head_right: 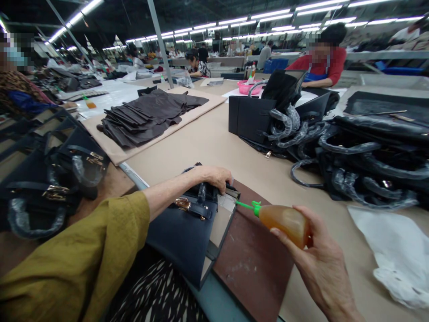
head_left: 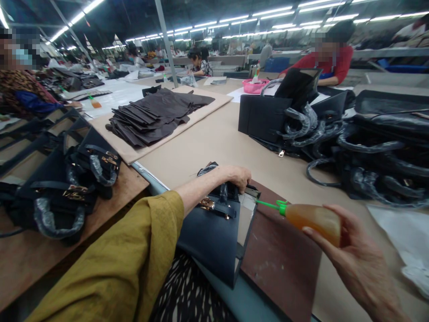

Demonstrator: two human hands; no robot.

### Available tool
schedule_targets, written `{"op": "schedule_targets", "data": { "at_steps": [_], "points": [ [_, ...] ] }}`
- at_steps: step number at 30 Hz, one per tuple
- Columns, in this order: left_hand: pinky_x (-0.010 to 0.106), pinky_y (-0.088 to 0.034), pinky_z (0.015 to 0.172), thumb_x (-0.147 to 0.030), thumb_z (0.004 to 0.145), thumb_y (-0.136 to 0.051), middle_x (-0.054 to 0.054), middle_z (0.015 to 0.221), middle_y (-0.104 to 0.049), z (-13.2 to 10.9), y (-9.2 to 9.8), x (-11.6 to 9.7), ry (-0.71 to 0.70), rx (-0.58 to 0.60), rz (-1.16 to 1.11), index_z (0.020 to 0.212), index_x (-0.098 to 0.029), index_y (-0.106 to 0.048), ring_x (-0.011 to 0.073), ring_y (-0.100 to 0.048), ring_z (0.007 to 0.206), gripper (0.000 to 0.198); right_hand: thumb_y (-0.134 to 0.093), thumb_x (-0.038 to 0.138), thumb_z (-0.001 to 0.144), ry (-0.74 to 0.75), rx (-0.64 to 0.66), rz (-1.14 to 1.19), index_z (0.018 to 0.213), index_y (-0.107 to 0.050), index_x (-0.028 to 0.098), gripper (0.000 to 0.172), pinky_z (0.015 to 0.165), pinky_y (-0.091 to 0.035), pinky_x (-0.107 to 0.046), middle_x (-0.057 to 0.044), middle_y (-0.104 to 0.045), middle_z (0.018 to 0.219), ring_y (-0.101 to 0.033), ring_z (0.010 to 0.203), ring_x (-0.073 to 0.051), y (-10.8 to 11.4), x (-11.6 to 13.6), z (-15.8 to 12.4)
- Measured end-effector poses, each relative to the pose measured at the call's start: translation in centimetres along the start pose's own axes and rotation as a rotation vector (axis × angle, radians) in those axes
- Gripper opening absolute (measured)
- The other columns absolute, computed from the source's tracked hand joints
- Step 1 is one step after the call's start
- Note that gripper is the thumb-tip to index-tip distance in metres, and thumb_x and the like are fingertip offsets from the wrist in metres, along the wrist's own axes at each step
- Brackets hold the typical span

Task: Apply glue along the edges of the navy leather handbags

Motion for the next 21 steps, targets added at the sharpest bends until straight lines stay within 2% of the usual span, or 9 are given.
{"op": "schedule_targets", "data": {
  "at_steps": [5, 10, 15, 21],
  "points": [
    [0.024, -0.040, 0.060, -0.018, 0.069, -0.066, 0.006, 0.095, -0.072, 0.1, -0.2, 0.1, -0.004, -0.009, -0.003, 0.102, -0.014, -0.071, 0.0171, -0.061, 0.078, 0.033, -0.069, 0.071, 0.066, -0.010, 0.079, 0.040, 0.120, -0.054, 0.026, 0.072, 0.066, -0.055, -0.039, -0.005, -0.067, 0.099, -0.065, 0.080, -0.030, 0.0, -0.1, -0.4],
    [0.025, -0.042, 0.062, -0.019, 0.068, -0.066, 0.005, 0.096, -0.072, 0.3, -0.4, 0.4, -0.011, -0.005, -0.006, 0.102, -0.016, -0.071, 0.0175, -0.061, 0.079, 0.034, -0.070, 0.070, 0.065, -0.072, 0.169, 0.052, 0.115, -0.057, 0.023, 0.069, 0.060, -0.057, -0.036, -0.006, -0.069, 0.093, -0.067, 0.076, -0.030, 0.3, 0.4, -1.3],
    [0.027, -0.044, 0.065, -0.021, 0.067, -0.066, 0.007, 0.095, -0.072, 0.7, -0.5, 0.7, -0.007, -0.012, 0.008, 0.103, -0.015, -0.071, 0.0198, -0.062, 0.081, 0.038, -0.071, 0.067, 0.067, -0.064, 0.203, 0.092, 0.113, -0.057, 0.023, 0.066, 0.065, -0.058, -0.035, -0.007, -0.069, 0.099, -0.068, 0.084, -0.030, 0.6, 0.9, -2.5],
    [0.026, -0.045, 0.068, -0.024, 0.068, -0.068, 0.005, 0.095, -0.073, 0.8, -0.6, 0.8, -0.002, -0.011, 0.005, 0.103, -0.017, -0.071, 0.0196, -0.062, 0.085, 0.036, -0.071, 0.067, 0.067, -0.017, 0.191, 0.064, 0.110, -0.059, 0.025, 0.061, 0.063, -0.058, -0.034, -0.006, -0.069, 0.096, -0.068, 0.079, -0.029, 0.7, 0.6, -3.4]
  ]
}}
Point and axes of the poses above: each hand's wrist, its own z-axis towards the middle knuckle, its own y-axis out of the back of the hand, x = y × z, the point moved 3 cm from there along z, towards the middle knuckle
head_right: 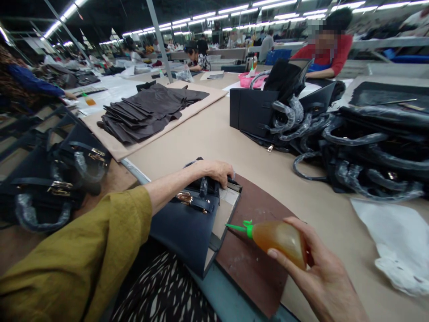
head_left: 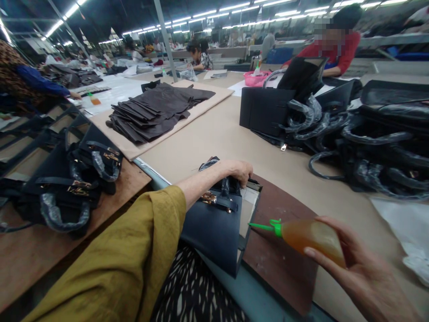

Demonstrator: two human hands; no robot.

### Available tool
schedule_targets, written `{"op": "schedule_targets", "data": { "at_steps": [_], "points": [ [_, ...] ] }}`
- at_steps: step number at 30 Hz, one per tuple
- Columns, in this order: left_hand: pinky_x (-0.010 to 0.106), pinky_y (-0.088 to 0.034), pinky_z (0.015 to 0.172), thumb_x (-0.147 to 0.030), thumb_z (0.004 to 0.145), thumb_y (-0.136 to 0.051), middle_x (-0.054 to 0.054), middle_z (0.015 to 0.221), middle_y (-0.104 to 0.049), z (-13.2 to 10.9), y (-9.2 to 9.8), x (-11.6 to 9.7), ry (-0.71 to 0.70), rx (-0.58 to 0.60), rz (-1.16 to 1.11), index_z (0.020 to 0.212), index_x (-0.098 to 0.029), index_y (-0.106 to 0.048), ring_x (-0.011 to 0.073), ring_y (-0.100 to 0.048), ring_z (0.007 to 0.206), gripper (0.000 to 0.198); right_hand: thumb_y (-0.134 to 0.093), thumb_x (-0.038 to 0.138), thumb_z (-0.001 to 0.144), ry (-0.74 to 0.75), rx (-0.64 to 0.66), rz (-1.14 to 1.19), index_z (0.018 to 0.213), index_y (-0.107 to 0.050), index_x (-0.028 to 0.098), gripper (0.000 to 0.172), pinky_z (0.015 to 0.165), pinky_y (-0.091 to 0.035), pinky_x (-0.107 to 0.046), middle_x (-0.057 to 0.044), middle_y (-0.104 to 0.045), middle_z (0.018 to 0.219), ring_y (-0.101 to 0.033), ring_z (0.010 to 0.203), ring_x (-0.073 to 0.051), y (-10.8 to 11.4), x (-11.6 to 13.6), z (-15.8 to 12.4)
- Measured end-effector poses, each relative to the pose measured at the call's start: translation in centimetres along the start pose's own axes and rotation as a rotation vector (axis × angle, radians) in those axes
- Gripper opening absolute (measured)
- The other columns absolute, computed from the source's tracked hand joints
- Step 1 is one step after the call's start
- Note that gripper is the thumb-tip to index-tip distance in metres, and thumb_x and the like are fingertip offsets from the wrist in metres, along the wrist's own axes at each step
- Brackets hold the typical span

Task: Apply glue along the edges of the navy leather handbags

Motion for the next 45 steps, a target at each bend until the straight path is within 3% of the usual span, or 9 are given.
{"op": "schedule_targets", "data": {
  "at_steps": [6, 15, 23, 30, 33, 37, 39, 42, 45],
  "points": [
    [0.026, -0.043, 0.064, -0.021, 0.070, -0.066, 0.008, 0.102, -0.072, -0.5, 0.2, -0.4, 0.000, 0.009, 0.014, 0.110, -0.013, -0.069, 0.0189, -0.062, 0.084, 0.041, -0.071, 0.062, 0.069, 0.012, 0.023, -0.007, 0.112, -0.060, 0.027, 0.057, 0.056, -0.057, -0.032, -0.007, -0.067, 0.108, -0.067, 0.087, -0.031, -0.3, -0.6, -1.3],
    [0.025, -0.042, 0.065, -0.022, 0.068, -0.069, 0.004, 0.100, -0.072, -0.4, 0.1, -0.2, 0.016, 0.007, -0.015, 0.110, -0.017, -0.068, 0.0186, -0.061, 0.085, 0.042, -0.076, 0.057, 0.067, 0.017, 0.049, 0.043, 0.108, -0.062, 0.028, 0.053, 0.050, -0.058, -0.027, -0.004, -0.071, 0.096, -0.070, 0.074, -0.028, -0.4, 0.1, -2.1],
    [0.029, -0.045, 0.073, -0.029, 0.052, -0.081, 0.001, 0.090, -0.070, 1.0, 0.0, 0.9, 0.060, 0.108, -0.130, 0.105, -0.021, -0.069, 0.0222, -0.060, 0.087, 0.055, -0.080, 0.057, 0.060, -0.062, 0.057, 0.094, 0.101, -0.065, 0.025, 0.054, 0.051, -0.058, -0.029, -0.006, -0.071, 0.091, -0.069, 0.072, -0.029, -0.5, 0.9, -1.7],
    [0.028, -0.045, 0.071, -0.029, 0.049, -0.079, 0.000, 0.078, -0.069, 0.9, 0.2, 0.5, 0.068, 0.126, -0.160, 0.095, -0.019, -0.070, 0.0222, -0.058, 0.084, 0.048, -0.076, 0.058, 0.067, -0.240, 0.221, 0.194, 0.110, -0.063, 0.024, 0.056, 0.059, -0.058, -0.030, -0.006, -0.070, 0.095, -0.068, 0.081, -0.031, -0.3, -1.9, -1.7],
    [0.027, -0.046, 0.069, -0.027, 0.050, -0.077, 0.000, 0.079, -0.069, -0.4, 0.9, 0.1, 0.063, 0.120, -0.160, 0.097, -0.019, -0.070, 0.0212, -0.059, 0.083, 0.048, -0.073, 0.058, 0.072, -0.286, 0.224, 0.285, 0.116, -0.059, 0.023, 0.059, 0.054, -0.055, -0.030, -0.007, -0.069, 0.092, -0.066, 0.075, -0.029, -0.4, -2.0, -2.3],
    [0.024, -0.045, 0.068, -0.028, 0.057, -0.073, 0.000, 0.087, -0.071, -3.7, 2.6, -0.3, 0.061, 0.096, -0.135, 0.103, -0.021, -0.069, 0.0191, -0.060, 0.083, 0.047, -0.071, 0.057, 0.076, -0.364, 0.109, 0.509, 0.117, -0.056, 0.021, 0.057, 0.050, -0.050, -0.028, -0.004, -0.065, 0.080, -0.057, 0.059, -0.022, -0.4, -0.7, -3.4],
    [0.023, -0.044, 0.067, -0.029, 0.063, -0.071, 0.001, 0.094, -0.071, -5.7, 3.5, -0.7, 0.057, 0.089, -0.093, 0.108, -0.020, -0.068, 0.0179, -0.060, 0.085, 0.046, -0.071, 0.055, 0.076, -0.399, 0.072, 0.603, 0.118, -0.055, 0.021, 0.056, 0.049, -0.048, -0.028, -0.004, -0.064, 0.080, -0.055, 0.059, -0.021, -0.4, -0.4, -3.7],
    [0.023, -0.043, 0.066, -0.030, 0.067, -0.071, 0.004, 0.105, -0.070, -8.5, 5.2, -1.7, 0.068, 0.059, 0.005, 0.114, -0.018, -0.066, 0.0178, -0.061, 0.087, 0.049, -0.072, 0.055, 0.074, -0.419, 0.119, 0.670, 0.116, -0.057, 0.021, 0.057, 0.048, -0.049, -0.030, -0.005, -0.063, 0.079, -0.054, 0.058, -0.021, -0.5, -0.5, -3.7],
    [0.026, -0.043, 0.067, -0.031, 0.068, -0.071, 0.004, 0.106, -0.069, -10.9, 7.1, -2.7, 0.088, -0.002, 0.116, 0.116, -0.019, -0.067, 0.0195, -0.061, 0.087, 0.050, -0.069, 0.052, 0.079, -0.431, 0.098, 0.722, 0.114, -0.057, 0.023, 0.047, 0.051, -0.050, -0.029, -0.005, -0.063, 0.085, -0.053, 0.062, -0.021, -0.4, 0.0, -3.6]
  ]
}}
Point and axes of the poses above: each hand's wrist, its own z-axis towards the middle knuckle, its own y-axis out of the back of the hand, x = y × z, the point moved 3 cm from there along z, towards the middle knuckle
